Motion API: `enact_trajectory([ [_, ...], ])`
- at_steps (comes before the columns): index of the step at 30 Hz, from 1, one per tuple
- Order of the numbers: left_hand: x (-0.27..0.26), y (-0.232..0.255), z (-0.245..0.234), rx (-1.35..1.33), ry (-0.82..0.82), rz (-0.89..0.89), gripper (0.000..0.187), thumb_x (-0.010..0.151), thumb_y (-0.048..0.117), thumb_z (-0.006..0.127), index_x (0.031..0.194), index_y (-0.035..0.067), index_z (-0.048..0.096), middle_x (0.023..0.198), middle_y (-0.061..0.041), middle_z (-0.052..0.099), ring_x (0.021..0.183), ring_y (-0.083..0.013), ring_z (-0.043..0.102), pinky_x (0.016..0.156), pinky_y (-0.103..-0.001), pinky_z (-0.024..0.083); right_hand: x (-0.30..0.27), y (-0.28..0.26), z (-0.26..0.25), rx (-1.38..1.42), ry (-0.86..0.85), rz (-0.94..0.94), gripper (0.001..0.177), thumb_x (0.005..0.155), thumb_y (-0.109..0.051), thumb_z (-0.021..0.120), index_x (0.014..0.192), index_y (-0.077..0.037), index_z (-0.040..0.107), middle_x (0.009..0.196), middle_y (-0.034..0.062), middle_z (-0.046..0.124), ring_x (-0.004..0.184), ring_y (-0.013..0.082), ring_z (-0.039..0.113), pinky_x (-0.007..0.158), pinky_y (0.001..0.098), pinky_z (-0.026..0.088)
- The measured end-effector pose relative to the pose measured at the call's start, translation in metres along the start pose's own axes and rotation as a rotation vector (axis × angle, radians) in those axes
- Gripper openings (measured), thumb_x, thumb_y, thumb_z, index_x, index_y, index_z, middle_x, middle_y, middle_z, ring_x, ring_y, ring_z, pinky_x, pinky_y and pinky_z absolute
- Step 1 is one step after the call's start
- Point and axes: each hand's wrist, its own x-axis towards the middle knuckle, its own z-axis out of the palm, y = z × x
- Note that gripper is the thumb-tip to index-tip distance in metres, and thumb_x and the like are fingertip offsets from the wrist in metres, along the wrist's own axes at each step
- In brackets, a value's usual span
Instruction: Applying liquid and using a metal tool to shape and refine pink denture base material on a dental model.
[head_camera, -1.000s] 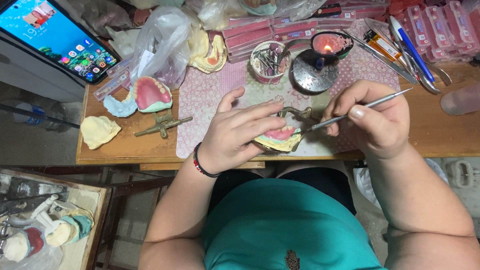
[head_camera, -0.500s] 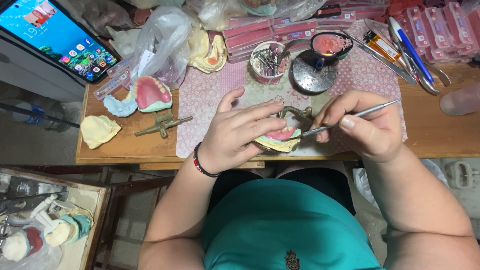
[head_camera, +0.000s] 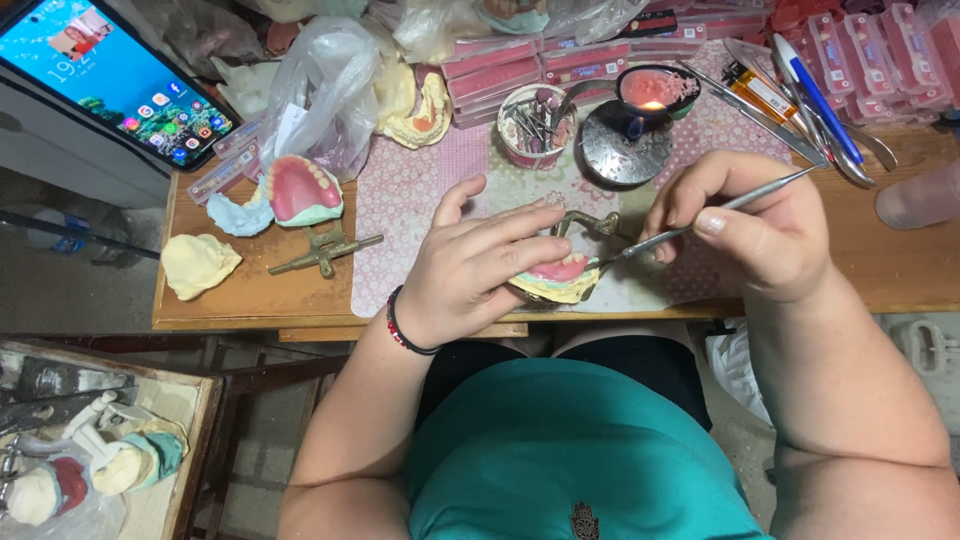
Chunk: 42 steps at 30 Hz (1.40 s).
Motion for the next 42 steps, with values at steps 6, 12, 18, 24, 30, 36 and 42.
enact_trajectory([
  [6, -0.002, -0.001, 0.000, 0.015, 0.010, -0.015, 0.033, 0.102, 0.009, 0.059, 0.134, 0.018, 0.065, 0.143, -0.012, 0.068, 0.128, -0.0274, 0.074, 0.120, -0.057, 0.030, 0.007, 0.021, -0.024, 0.047, 0.597, -0.054, 0.029, 0.101, -0.035, 0.065, 0.105, -0.007, 0.058, 0.087, 0.0205, 0.068, 0.065, 0.0212, 0.067, 0.058, 0.0283, 0.055],
  [12, 0.001, 0.001, -0.001, -0.008, 0.040, -0.039, 0.031, 0.102, 0.012, 0.057, 0.131, 0.015, 0.067, 0.142, -0.015, 0.068, 0.128, -0.0285, 0.073, 0.121, -0.054, 0.027, 0.009, 0.036, -0.037, 0.196, 0.770, 0.132, 0.031, 0.106, -0.034, 0.063, 0.115, -0.004, 0.067, 0.094, 0.0167, 0.075, 0.074, 0.0177, 0.077, 0.063, 0.0233, 0.067],
  [18, 0.000, 0.001, -0.001, 0.007, 0.047, -0.048, 0.029, 0.103, 0.017, 0.057, 0.130, 0.015, 0.067, 0.141, -0.015, 0.068, 0.128, -0.0278, 0.073, 0.121, -0.055, 0.028, 0.011, 0.044, -0.039, 0.177, 0.739, 0.155, 0.034, 0.104, -0.037, 0.064, 0.117, -0.005, 0.065, 0.096, 0.0181, 0.075, 0.076, 0.0202, 0.077, 0.064, 0.0259, 0.067],
  [24, 0.001, 0.002, -0.001, 0.001, 0.047, -0.049, 0.035, 0.097, 0.006, 0.061, 0.131, 0.015, 0.067, 0.141, -0.016, 0.069, 0.127, -0.0271, 0.074, 0.122, -0.053, 0.027, 0.010, 0.044, -0.037, 0.210, 0.737, 0.162, 0.025, 0.106, -0.030, 0.062, 0.115, -0.006, 0.066, 0.096, 0.0179, 0.075, 0.077, 0.0210, 0.077, 0.065, 0.0265, 0.067],
  [30, -0.002, 0.000, -0.001, 0.016, 0.024, -0.050, 0.029, 0.103, 0.010, 0.065, 0.132, 0.017, 0.066, 0.143, -0.014, 0.067, 0.128, -0.0285, 0.075, 0.121, -0.054, 0.027, 0.001, 0.035, -0.029, 0.319, 0.672, 0.067, 0.022, 0.104, -0.026, 0.062, 0.107, -0.004, 0.066, 0.090, 0.0216, 0.072, 0.067, 0.0243, 0.073, 0.058, 0.0287, 0.063],
  [36, -0.003, -0.002, 0.000, 0.011, -0.010, -0.024, 0.037, 0.100, 0.007, 0.058, 0.135, 0.018, 0.065, 0.147, -0.012, 0.064, 0.132, -0.0293, 0.074, 0.121, -0.056, 0.028, 0.003, 0.019, 0.001, 0.466, 0.198, 0.062, 0.017, 0.105, -0.015, 0.056, 0.098, -0.002, 0.066, 0.081, 0.0200, 0.070, 0.059, 0.0210, 0.069, 0.052, 0.0245, 0.058],
  [42, -0.001, 0.000, -0.001, 0.009, -0.008, -0.013, 0.027, 0.108, 0.014, 0.057, 0.133, 0.018, 0.065, 0.146, -0.012, 0.066, 0.129, -0.0279, 0.075, 0.119, -0.056, 0.029, 0.007, 0.011, 0.006, 0.385, 0.108, 0.163, 0.014, 0.100, -0.013, 0.060, 0.097, 0.000, 0.063, 0.082, 0.0201, 0.070, 0.056, 0.0208, 0.065, 0.056, 0.0283, 0.056],
])
